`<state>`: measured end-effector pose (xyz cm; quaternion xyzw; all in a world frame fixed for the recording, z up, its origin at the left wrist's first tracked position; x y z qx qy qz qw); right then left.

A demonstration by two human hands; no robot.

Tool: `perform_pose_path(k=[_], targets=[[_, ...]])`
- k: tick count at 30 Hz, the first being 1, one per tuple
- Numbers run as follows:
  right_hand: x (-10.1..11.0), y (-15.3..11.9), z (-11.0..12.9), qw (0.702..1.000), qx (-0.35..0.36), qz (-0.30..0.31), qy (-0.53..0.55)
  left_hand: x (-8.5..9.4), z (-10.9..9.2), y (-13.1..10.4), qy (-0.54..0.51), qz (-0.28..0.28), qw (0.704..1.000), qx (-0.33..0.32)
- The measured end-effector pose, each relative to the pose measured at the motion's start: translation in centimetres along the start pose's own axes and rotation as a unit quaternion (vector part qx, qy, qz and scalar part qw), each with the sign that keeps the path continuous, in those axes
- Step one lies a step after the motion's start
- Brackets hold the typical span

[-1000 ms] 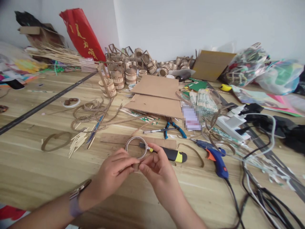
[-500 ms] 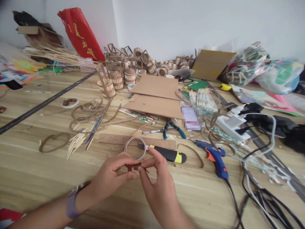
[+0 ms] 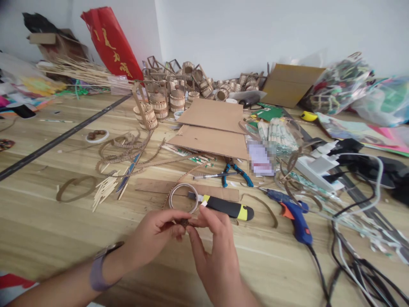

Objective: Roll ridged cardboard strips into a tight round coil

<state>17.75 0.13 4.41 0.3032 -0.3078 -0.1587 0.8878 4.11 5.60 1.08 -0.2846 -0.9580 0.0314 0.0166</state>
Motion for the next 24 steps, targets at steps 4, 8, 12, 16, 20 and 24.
perform_pose_path(k=[4, 8, 12, 16, 20, 24], targets=[[-0.1, 0.0, 0.3, 1.0, 0.016, 0.002, -0.002, 0.0, 0.1, -0.1, -0.007, 0.0, 1.0, 0.004], [-0.2, 0.3, -0.7, 0.991, -0.059, 0.027, 0.118, 0.2, 0.2, -0.1, -0.01, -0.006, 1.0, 0.008], [-0.2, 0.5, -2.5, 0.925, -0.202, 0.028, 0.32, 0.2, 0.2, 0.2, -0.024, -0.002, 1.0, 0.007], [-1.1, -0.2, -4.3, 0.829, -0.352, 0.004, 0.435, 0.5, -0.3, 0.5, -0.022, -0.022, 0.999, -0.036], [-2.0, -0.5, -4.7, 0.793, -0.39, 0.032, 0.467, 0.5, -0.6, 0.5, -0.011, -0.029, 0.999, -0.042], [-0.3, 0.9, -4.6, 0.913, -0.276, 0.056, 0.296, 0.5, -0.4, 0.5, -0.02, -0.026, 0.999, -0.013]])
Point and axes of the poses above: each hand's wrist, its own y-axis towards the middle knuckle, its own x-axis out of the back of the hand, z = x × y, the point moved 6 cm from there along y, towards the middle knuckle, and after that the axes turned 1 degree about -y, right-handed, at the moved point
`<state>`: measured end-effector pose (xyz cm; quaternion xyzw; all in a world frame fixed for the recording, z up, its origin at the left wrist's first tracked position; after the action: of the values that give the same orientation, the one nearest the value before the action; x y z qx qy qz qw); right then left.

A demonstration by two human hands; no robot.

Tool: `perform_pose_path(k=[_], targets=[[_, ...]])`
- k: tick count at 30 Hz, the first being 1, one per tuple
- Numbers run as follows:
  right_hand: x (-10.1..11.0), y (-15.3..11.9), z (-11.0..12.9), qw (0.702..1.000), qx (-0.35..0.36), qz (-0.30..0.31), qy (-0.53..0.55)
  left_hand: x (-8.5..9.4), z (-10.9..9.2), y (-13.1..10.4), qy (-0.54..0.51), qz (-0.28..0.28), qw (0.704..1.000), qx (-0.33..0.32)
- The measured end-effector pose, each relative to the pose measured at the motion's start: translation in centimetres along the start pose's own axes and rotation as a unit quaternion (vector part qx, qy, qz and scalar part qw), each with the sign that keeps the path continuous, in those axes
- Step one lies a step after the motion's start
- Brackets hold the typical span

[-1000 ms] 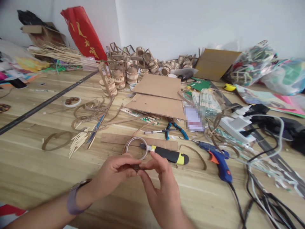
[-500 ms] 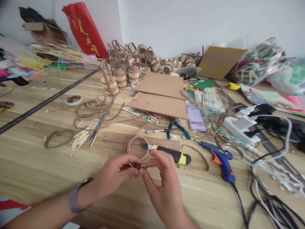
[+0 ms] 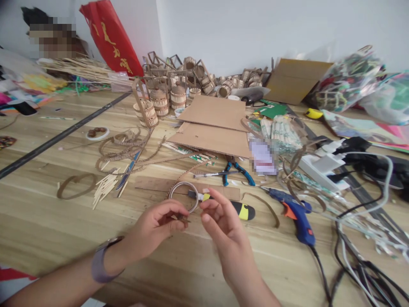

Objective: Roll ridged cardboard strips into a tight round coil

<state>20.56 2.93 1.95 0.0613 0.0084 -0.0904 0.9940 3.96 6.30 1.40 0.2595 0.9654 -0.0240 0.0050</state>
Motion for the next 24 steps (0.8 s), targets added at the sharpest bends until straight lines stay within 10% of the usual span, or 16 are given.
perform_pose_path(k=[8, 15, 24], targets=[[4.4, 2.1, 1.1, 0.812, 0.168, 0.013, -0.559, 0.3, 0.7, 0.1, -0.022, 0.005, 0.999, 0.045], [9.8, 3.2, 3.8, 0.671, 0.05, -0.074, -0.736, -0.1, 1.1, -0.4, -0.042, 0.028, 0.996, 0.08], [15.3, 3.5, 2.3, 0.634, -0.081, -0.114, -0.761, -0.5, 1.3, -0.5, -0.039, 0.05, 0.993, 0.096]])
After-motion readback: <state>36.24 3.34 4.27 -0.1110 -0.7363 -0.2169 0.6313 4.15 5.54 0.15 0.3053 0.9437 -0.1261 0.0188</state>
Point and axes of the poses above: each hand's wrist, its own y-axis towards the middle knuckle, its own x-axis out of the back of the hand, z = x × y, the point moved 6 cm from there along y, towards the middle knuckle, and after that the axes turned 1 degree about -y, right-handed, at the moved point
